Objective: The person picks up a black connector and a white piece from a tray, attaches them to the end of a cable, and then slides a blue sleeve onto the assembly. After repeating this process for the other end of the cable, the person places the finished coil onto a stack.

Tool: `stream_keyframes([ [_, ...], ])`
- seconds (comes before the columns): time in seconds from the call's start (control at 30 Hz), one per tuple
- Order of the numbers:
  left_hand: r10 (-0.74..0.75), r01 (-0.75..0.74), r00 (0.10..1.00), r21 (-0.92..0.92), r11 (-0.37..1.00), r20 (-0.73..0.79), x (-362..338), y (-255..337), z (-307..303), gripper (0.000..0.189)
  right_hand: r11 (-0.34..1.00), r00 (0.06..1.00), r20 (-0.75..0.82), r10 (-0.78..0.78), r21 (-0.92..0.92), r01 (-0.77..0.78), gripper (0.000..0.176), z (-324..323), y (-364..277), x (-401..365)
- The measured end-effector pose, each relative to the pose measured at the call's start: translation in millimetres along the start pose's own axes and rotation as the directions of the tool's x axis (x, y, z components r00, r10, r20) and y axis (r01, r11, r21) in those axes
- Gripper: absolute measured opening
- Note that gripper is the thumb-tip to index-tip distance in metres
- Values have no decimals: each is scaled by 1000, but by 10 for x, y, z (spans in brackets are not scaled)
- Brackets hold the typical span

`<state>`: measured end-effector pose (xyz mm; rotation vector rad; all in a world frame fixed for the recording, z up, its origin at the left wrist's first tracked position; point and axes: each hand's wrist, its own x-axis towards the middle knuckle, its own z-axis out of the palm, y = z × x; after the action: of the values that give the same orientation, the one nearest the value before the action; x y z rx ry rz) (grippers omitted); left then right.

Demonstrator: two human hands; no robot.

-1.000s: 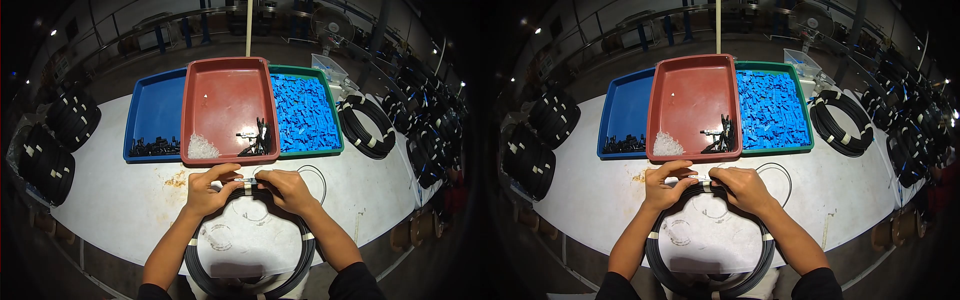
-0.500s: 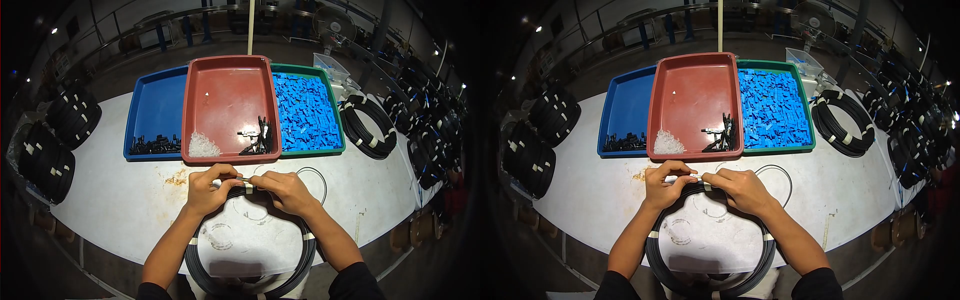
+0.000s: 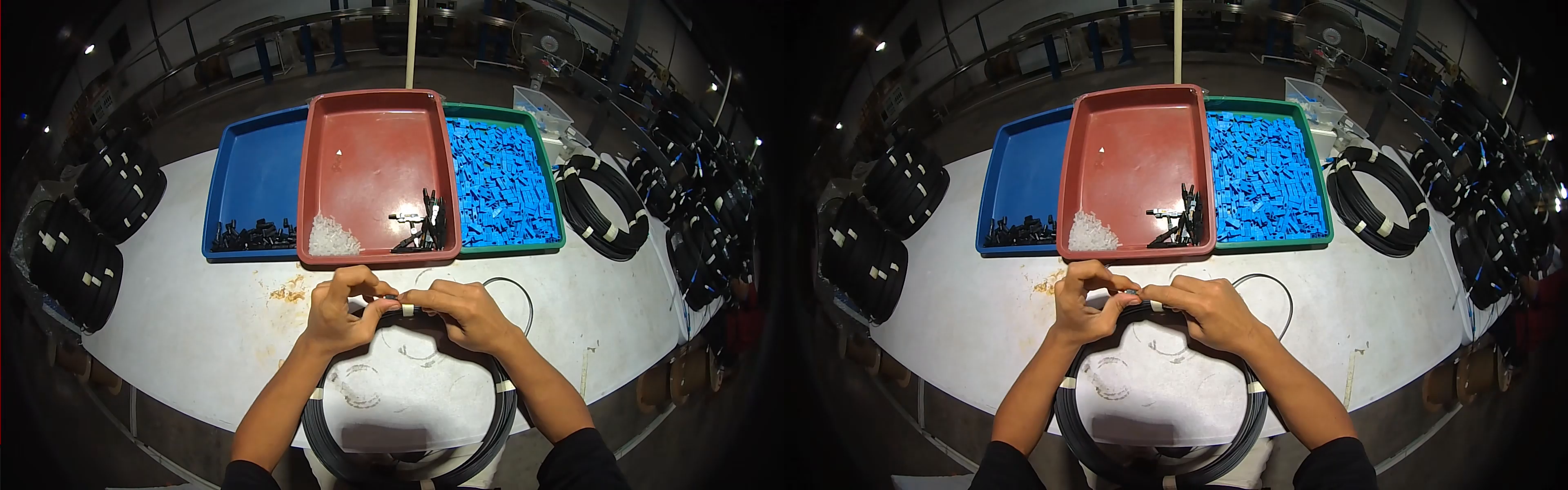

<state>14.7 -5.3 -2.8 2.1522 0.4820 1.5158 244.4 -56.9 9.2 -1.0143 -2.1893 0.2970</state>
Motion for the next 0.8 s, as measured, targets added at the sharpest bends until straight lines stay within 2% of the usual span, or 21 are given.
stream_keyframes([
  [0.07,-25,19,997,71,997,80,40,44,-36,38,1000,1000,-17,-24,-4,24,53,11,-9,4],
  [0.2,-85,84,995,28,996,52,10,5,-35,28,992,989,-94,-115,-52,111,48,9,-28,41],
  [0.27,-156,144,975,84,986,159,34,49,-57,21,991,988,-96,-120,-68,114,46,1,-12,30],
  [0.37,-164,151,974,92,984,154,68,72,-59,19,991,988,-102,-116,-78,108,42,1,-9,26],
  [0.4,-66,47,985,119,992,157,112,63,-91,20,992,989,-105,-106,-74,98,40,-1,-13,30],
  [0.43,-66,47,986,125,991,154,141,64,-122,20,992,988,-105,-111,-71,104,40,-5,-18,35],
  [0.5,-253,250,965,-59,967,-66,183,86,-201,22,994,989,-115,-88,-82,79,38,-10,-29,41],
  [0.53,-376,352,919,-178,919,-123,191,105,-270,23,994,989,-121,-90,-79,81,38,-7,-32,45],
  [0.63,-167,227,933,161,960,-319,233,-52,-557,16,996,988,-128,-85,-51,79,46,-4,-33,40],
  [0.7,-152,258,914,248,934,-376,252,-100,-686,14,994,983,-152,-100,-57,92,35,11,-17,36],
  [0.73,-151,280,893,259,924,-424,272,-139,-715,12,994,983,-154,-104,-60,96,35,8,-10,31],
  [0.8,-183,303,904,279,911,-386,392,-189,-759,11,995,986,-136,-92,-53,86,35,17,4,27],
])
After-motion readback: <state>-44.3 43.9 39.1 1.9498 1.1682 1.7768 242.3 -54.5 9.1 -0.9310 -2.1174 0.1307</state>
